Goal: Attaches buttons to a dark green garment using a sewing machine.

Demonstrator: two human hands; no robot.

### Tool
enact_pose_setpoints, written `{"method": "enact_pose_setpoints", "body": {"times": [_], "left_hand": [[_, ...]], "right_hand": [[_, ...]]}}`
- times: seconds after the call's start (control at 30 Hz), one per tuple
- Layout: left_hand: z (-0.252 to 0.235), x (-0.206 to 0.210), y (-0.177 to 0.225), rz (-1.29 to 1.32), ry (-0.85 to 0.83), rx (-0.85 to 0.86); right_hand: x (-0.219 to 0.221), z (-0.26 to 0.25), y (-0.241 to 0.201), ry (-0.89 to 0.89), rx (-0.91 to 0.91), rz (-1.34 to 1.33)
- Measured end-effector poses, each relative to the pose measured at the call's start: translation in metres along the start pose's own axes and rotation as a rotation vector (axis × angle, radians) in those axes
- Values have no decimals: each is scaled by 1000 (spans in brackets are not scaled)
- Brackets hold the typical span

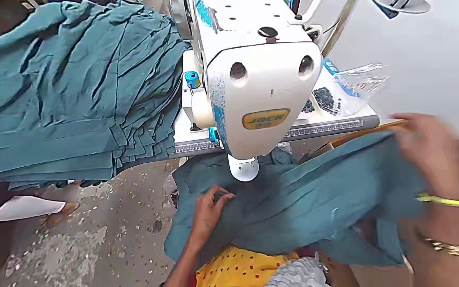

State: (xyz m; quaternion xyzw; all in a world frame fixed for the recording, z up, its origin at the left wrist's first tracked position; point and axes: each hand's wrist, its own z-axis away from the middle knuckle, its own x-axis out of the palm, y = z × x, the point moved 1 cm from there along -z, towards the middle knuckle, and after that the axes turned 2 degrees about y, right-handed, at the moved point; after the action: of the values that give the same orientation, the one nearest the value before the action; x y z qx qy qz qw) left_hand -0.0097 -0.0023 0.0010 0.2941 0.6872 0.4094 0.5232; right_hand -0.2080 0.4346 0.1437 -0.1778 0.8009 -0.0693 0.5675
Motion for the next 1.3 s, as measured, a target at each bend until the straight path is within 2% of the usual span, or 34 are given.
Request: {"method": "enact_pose_setpoints", "body": {"times": [0.07, 0.17, 0.23, 0.3, 0.43, 0.5, 0.57, 0.63, 0.73, 0.97, 1.2, 1.3], "left_hand": [[6, 12, 3, 3, -35, -34], [5, 9, 20, 83, -64, 93], [4, -1, 29, 116, -99, 216], [8, -13, 33, 61, -128, 315], [14, -18, 41, -52, -164, 445], [7, -11, 55, -21, -168, 496], [-6, -9, 70, 50, -106, 524], [-19, -13, 77, 121, -1, 448], [-31, -24, 71, 221, 108, 244], [-59, -19, 77, 263, 183, -41], [-60, -16, 71, 326, 231, -29], [-61, -15, 70, 372, 181, -55]], "right_hand": [[47, 18, -90, -115, -153, -370], [103, 37, -189, -307, -250, -816], [119, 41, -225, -364, -231, -937], [124, 41, -240, -364, -169, -1000], [121, 44, -246, -377, -42, -952], [120, 45, -246, -385, -26, -928], [118, 42, -240, -469, -56, -963], [112, 36, -224, -628, -143, -957], [93, 33, -200, -851, -245, -745], [100, 26, -208, -588, -90, -701], [107, 28, -217, -482, -82, -668], [112, 23, -207, -350, -204, -600]]}}
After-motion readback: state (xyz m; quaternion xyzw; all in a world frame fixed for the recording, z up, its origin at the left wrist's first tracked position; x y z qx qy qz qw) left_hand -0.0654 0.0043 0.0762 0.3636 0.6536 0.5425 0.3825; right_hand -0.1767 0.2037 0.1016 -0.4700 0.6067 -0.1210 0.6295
